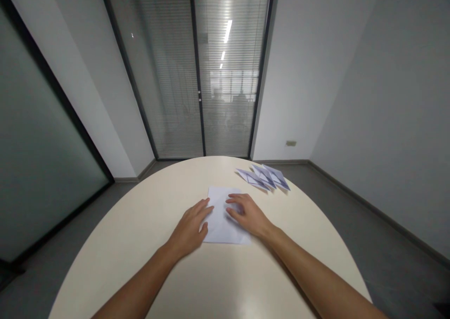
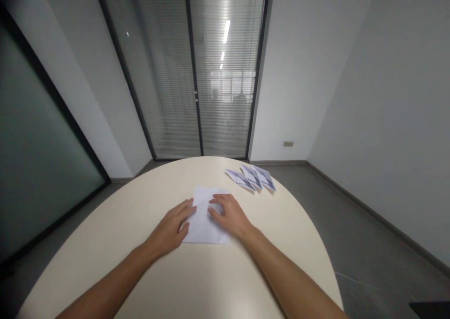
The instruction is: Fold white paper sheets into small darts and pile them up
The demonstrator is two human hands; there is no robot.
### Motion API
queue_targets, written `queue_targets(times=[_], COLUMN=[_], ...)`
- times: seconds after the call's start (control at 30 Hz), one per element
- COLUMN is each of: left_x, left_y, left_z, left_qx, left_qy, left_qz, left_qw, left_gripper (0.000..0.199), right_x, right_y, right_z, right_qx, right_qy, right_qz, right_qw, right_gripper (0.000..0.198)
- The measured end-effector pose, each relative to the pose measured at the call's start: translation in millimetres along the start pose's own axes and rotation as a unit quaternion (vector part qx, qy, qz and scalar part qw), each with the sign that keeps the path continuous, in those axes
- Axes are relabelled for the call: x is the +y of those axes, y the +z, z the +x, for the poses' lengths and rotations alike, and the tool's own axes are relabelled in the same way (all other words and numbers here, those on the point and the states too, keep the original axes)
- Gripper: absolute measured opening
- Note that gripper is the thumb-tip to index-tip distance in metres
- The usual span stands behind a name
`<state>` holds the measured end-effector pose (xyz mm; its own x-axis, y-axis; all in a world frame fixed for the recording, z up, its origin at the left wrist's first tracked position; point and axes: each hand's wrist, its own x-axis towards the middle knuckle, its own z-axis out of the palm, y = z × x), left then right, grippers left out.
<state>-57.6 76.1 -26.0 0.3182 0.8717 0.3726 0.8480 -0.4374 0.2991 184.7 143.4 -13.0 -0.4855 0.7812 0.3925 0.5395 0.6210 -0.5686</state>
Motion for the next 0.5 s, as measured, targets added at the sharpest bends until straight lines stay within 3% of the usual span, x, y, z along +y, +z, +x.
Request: queue_targets(times=[0.1, 0.23, 0.37, 0.5], left_x=[2, 10, 12, 5], left_y=[3, -4, -9, 0], left_z=[-1, 3, 7, 6], left_qx=[-0.058, -0.064, -0.024, -0.030], left_qy=[0.030, 0.040, 0.061, 0.043], left_qz=[0.006, -0.004, -0.018, 0.010], left_qw=[0.998, 0.997, 0.998, 0.999], left_gripper=[0.058, 0.043, 0.024, 0.039], right_x=[-10, -9, -10, -19], right_y=[0, -8, -19, -18], right_z=[-4, -6, -5, -4], right_qx=[-0.089, -0.193, -0.223, -0.206], right_qy=[-0.041, -0.065, -0.096, -0.119], right_qz=[-0.066, -0.087, -0.085, -0.071], right_qw=[0.993, 0.975, 0.966, 0.969], right_gripper=[0.044, 0.048, 0.051, 0.046])
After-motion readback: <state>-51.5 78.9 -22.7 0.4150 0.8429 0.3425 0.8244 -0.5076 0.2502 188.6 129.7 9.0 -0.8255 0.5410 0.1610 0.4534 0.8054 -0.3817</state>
